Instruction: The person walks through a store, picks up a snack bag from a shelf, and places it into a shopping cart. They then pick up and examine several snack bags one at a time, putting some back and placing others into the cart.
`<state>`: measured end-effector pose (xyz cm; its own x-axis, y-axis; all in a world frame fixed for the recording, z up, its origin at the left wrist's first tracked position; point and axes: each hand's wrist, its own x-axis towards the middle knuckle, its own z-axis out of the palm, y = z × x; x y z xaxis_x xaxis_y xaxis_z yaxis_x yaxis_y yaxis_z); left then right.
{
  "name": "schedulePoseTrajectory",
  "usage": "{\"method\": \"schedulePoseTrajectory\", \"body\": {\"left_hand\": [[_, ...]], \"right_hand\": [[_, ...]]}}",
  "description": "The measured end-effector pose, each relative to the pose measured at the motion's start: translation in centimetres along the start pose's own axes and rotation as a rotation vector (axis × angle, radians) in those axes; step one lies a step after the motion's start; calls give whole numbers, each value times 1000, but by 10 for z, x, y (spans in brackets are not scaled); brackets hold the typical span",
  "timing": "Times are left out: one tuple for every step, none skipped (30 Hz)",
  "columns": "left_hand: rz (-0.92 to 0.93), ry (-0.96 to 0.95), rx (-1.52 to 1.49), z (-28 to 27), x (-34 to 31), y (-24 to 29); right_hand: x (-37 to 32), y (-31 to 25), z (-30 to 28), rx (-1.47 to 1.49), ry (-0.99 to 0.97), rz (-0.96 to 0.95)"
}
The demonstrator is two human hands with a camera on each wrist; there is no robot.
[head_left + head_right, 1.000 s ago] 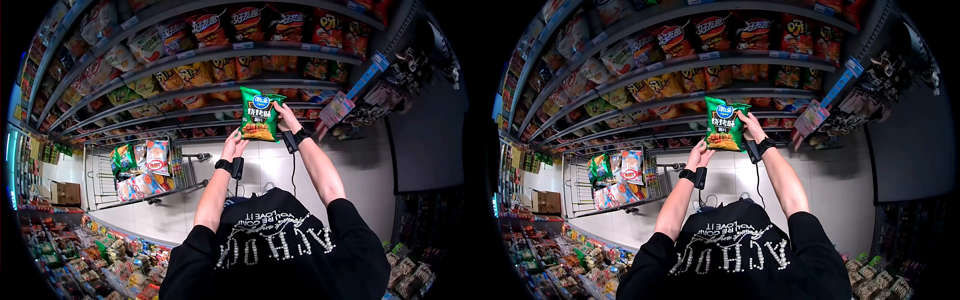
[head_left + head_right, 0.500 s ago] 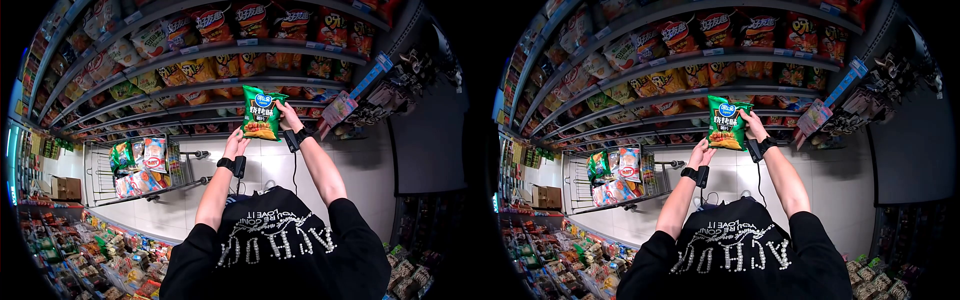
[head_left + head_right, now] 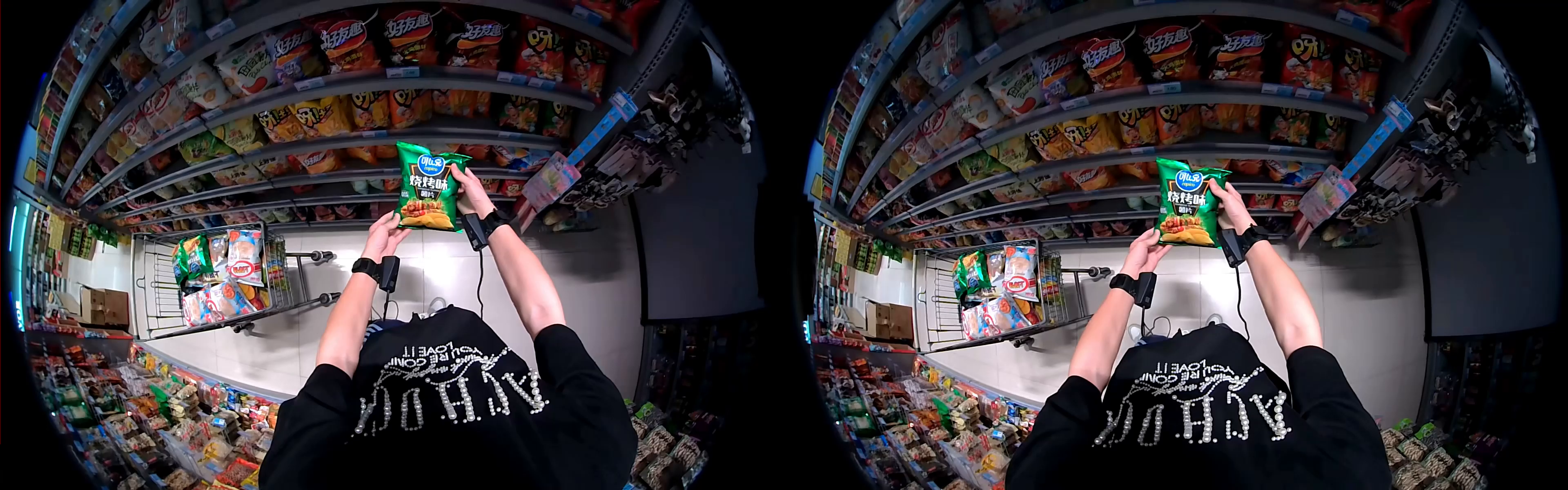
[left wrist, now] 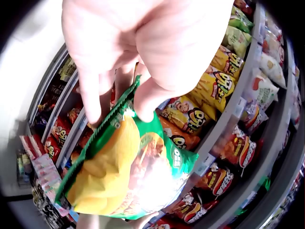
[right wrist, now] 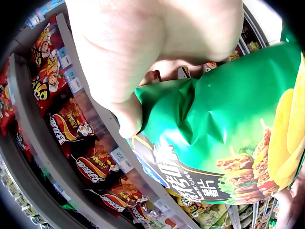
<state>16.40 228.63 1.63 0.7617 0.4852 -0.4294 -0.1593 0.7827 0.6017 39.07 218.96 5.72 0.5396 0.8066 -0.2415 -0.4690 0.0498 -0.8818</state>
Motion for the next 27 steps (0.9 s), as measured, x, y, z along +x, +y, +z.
{"method": "schedulePoseTrajectory", "body": {"left_hand": [[4, -7, -1, 2, 0, 3], [-32, 22, 129, 5, 2, 7], [-65, 50, 259, 13, 0, 14], [-40, 41, 330, 26, -3, 23], [-36, -6, 430, 42, 3, 30], [26, -32, 522, 48, 12, 33], [94, -59, 615, 56, 26, 36], [86, -75, 681, 84, 21, 53], [137, -100, 759, 94, 34, 63], [235, -96, 756, 111, 39, 74], [332, -90, 753, 127, 43, 86], [407, -135, 755, 149, 50, 102], [480, -195, 724, 162, 59, 116], [561, -196, 761, 180, 64, 133], [636, -194, 794, 201, 69, 148], [706, -216, 760, 224, 69, 163], [774, -236, 723, 246, 68, 178], [837, -241, 709, 265, 68, 191], [950, -236, 730, 278, 92, 202], [1004, -207, 730, 292, 103, 215], [1060, -177, 729, 309, 103, 227], [1060, -172, 690, 327, 98, 234], [1059, -168, 651, 346, 90, 241], [1096, -234, 649, 359, 92, 252], [1185, -155, 725, 372, 102, 261], [1290, -132, 799, 382, 107, 265], [1397, -104, 872, 394, 106, 270]], "right_hand": [[-2, -6, 1, -4, -1, -6], [-5, -12, 3, -21, -30, -5], [-10, -21, 7, -39, -59, -6], [-5, -23, 4, -133, -42, -18], [5, -26, -3, -188, -66, -25], [-2, -43, 8, -175, -44, -21], [-8, -60, 22, -163, -23, -22], [1, -65, 24, -95, -24, -58], [16, -71, 22, -26, -29, -89], [21, -93, 26, -96, -83, -136], [26, -117, 28, -106, -95, -166], [18, -154, 38, -171, -98, -178], [13, -182, 49, -235, -97, -190], [25, -203, 49, -258, -185, -321], [28, -229, 56, -287, -208, -385], [31, -251, 63, -366, -216, -518], [33, -272, 69, -452, -235, -610], [41, -286, 71, -510, -232, -768], [56, -296, 66, -566, -231, -927], [60, -310, 66, -736, -147, -986], [61, -324, 66, -903, -58, -1044], [46, -339, 74, -998, -27, -1097], [49, -349, 75, -1000, -32, -1115], [53, -360, 77, -1037, 20, -1168], [56, -372, 78, -1070, 74, -1222], [62, -381, 77, -1064, 102, -1290], [72, -392, 74, -1062, 97, -1313]]}}
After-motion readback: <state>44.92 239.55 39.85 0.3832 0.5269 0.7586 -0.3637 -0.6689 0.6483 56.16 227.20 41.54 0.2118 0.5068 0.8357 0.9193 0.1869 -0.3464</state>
